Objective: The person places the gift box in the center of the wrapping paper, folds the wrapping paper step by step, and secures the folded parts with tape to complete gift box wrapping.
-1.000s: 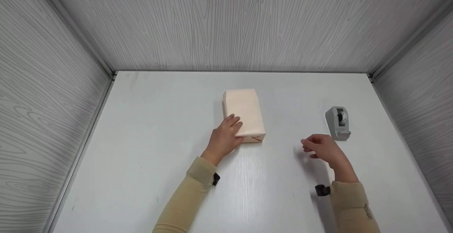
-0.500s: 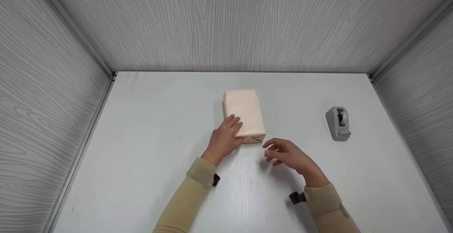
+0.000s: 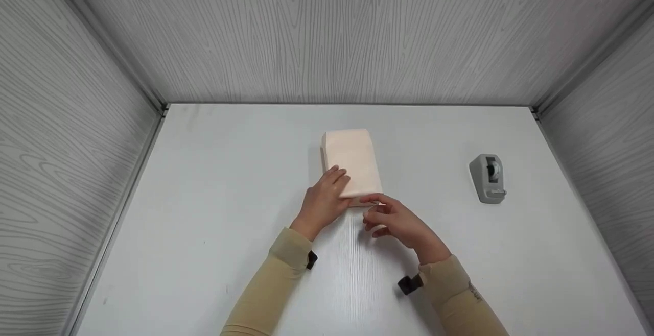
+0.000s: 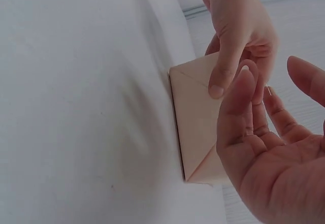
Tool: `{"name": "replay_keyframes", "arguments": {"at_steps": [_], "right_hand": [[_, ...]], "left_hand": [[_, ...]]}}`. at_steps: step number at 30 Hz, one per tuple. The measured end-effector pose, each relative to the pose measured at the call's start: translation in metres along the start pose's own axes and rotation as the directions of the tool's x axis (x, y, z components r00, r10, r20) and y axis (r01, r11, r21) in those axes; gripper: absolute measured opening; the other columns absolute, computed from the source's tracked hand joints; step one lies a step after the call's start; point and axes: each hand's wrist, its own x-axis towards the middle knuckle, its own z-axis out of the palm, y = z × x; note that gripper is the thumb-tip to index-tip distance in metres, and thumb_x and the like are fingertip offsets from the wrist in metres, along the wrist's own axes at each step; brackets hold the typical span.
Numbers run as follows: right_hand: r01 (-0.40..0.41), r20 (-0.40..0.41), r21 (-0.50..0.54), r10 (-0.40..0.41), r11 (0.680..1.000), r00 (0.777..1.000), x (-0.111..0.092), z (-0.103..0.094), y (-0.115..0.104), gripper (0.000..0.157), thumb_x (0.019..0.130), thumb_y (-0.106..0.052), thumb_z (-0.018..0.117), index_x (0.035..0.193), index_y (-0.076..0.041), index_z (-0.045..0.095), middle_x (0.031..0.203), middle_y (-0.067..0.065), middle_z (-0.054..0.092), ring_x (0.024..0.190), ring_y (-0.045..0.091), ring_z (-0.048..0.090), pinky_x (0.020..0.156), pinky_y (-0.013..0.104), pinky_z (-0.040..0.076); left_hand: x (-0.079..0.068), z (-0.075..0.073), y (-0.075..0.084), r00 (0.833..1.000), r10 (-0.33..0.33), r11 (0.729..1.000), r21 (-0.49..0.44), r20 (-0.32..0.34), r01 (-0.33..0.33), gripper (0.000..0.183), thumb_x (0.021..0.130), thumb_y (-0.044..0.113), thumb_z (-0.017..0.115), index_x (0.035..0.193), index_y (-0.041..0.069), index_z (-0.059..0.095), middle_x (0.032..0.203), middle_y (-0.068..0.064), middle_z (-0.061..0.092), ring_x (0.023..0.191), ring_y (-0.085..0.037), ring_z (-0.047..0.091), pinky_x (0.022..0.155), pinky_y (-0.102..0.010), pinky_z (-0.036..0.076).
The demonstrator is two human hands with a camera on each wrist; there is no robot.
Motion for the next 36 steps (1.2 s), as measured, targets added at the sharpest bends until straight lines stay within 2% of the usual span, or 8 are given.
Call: {"name": "replay_keyframes", "arguments": {"at_steps": [5, 11, 17, 27, 36], "right_hand": [[-0.032, -0.006, 0.067, 0.032, 0.997, 0.999, 0.005, 0.004, 0.003, 0.052, 0.095, -0.018, 0.066, 0.139, -0.003, 0.044, 0.099, 0.011, 0.063, 0.086, 0.021, 0.062, 0.071, 0.035, 0.053], [-0.06, -0.027, 0.124, 0.064, 0.99, 0.998, 0.008, 0.004, 0.006, 0.05, 0.094, -0.018, 0.067, 0.138, -0.007, 0.047, 0.094, 0.009, 0.059, 0.082, 0.021, 0.06, 0.068, 0.033, 0.052], [-0.078, -0.034, 0.118, 0.083, 0.99, 0.996, 0.01, 0.005, 0.009, 0.049, 0.095, -0.02, 0.066, 0.139, -0.009, 0.047, 0.093, 0.007, 0.057, 0.079, 0.02, 0.058, 0.069, 0.033, 0.051], [-0.093, -0.049, 0.124, 0.1, 0.988, 0.994, 0.009, 0.006, 0.005, 0.046, 0.097, -0.017, 0.062, 0.14, -0.011, 0.047, 0.098, 0.008, 0.059, 0.082, 0.022, 0.059, 0.068, 0.033, 0.051], [-0.1, -0.061, 0.133, 0.109, 0.986, 0.992, 0.011, 0.007, 0.008, 0.043, 0.097, -0.015, 0.061, 0.138, -0.008, 0.048, 0.099, 0.013, 0.061, 0.083, 0.023, 0.06, 0.067, 0.032, 0.052]], "left_hand": [[-0.001, 0.0, 0.001, 1.0, 0.008, 0.999, 0.034, 0.0, -0.008, 0.047, 0.085, 0.024, 0.078, 0.125, 0.009, 0.06, 0.132, -0.008, 0.058, 0.132, -0.025, 0.047, 0.079, -0.042, 0.056], [-0.001, 0.001, 0.002, 0.999, 0.039, 0.996, 0.083, 0.036, -0.041, 0.047, 0.088, 0.026, 0.075, 0.131, 0.017, 0.058, 0.135, -0.009, 0.055, 0.134, -0.028, 0.043, 0.069, -0.044, 0.057], [-0.003, 0.001, 0.002, 0.997, 0.064, 0.992, 0.103, 0.033, -0.067, 0.043, 0.09, 0.025, 0.072, 0.131, 0.022, 0.057, 0.135, -0.012, 0.053, 0.135, -0.032, 0.042, 0.065, -0.045, 0.057], [-0.003, 0.004, 0.003, 0.993, 0.112, 0.982, 0.149, 0.02, -0.114, 0.026, 0.097, 0.028, 0.063, 0.123, 0.031, 0.061, 0.135, -0.018, 0.052, 0.133, -0.037, 0.043, 0.057, -0.042, 0.056], [-0.005, 0.005, 0.004, 0.994, 0.108, 0.983, 0.145, 0.036, -0.112, 0.019, 0.102, 0.032, 0.053, 0.117, 0.03, 0.064, 0.138, -0.021, 0.05, 0.135, -0.04, 0.04, 0.055, -0.042, 0.054]]}}
